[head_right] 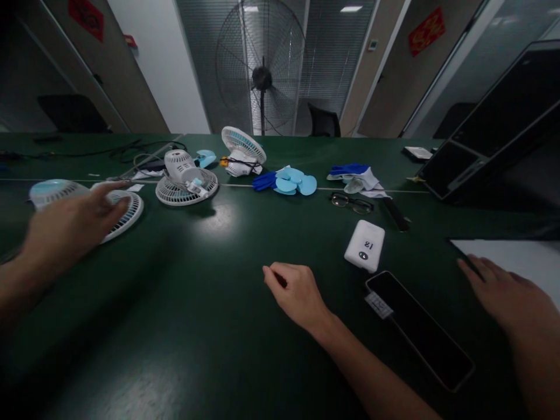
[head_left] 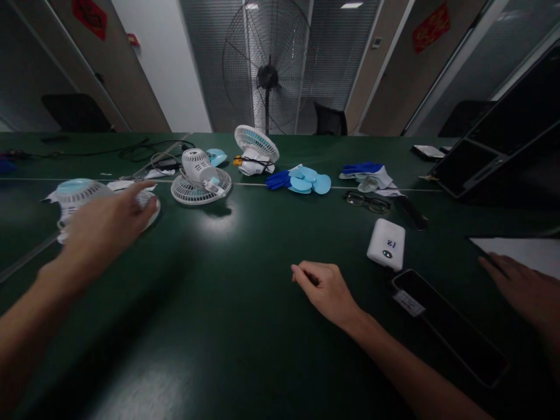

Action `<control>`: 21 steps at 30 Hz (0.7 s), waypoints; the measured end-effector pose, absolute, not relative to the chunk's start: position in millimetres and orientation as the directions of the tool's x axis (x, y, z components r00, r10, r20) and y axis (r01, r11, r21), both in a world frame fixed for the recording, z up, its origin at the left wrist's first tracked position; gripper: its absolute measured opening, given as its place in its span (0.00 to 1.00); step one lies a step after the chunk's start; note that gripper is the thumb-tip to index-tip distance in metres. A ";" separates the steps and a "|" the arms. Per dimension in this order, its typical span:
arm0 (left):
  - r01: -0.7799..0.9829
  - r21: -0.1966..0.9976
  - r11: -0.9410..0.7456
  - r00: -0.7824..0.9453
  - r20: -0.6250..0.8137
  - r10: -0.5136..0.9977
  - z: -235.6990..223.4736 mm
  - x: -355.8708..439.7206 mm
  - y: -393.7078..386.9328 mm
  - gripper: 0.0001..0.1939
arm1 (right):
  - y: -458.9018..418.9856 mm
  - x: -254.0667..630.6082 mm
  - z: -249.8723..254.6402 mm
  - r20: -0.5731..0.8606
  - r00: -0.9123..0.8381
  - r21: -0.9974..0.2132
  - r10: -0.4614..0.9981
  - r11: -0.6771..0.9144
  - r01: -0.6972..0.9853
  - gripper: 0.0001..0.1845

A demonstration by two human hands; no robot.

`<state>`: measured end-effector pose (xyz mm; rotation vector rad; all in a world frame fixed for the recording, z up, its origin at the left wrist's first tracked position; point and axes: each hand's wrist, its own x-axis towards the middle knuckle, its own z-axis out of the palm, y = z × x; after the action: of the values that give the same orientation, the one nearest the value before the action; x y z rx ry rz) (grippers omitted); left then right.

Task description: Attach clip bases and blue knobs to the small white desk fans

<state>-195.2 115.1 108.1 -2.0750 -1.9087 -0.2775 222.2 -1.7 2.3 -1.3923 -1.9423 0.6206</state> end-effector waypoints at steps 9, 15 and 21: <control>0.949 -0.192 -0.249 0.306 0.379 0.873 64.7 -92.3 244.5 0.25 | -1.3 230.4 -0.3 0.196 -0.158 -0.772 0.968 0.252 0.583 0.22; 0.954 -0.208 -0.218 0.286 0.402 0.870 58.2 -98.1 250.4 0.25 | 1.3 230.5 -2.8 0.192 -0.154 -0.783 0.969 0.246 0.572 0.21; 0.964 -0.166 -0.210 0.261 0.404 0.877 58.6 -97.0 253.9 0.29 | 1.6 230.5 -2.9 0.199 -0.158 -0.780 0.967 0.254 0.573 0.21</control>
<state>-97.0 253.9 58.6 -2.1582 -1.6756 -0.3131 230.5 1.6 -2.9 -1.4055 -1.8303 0.7196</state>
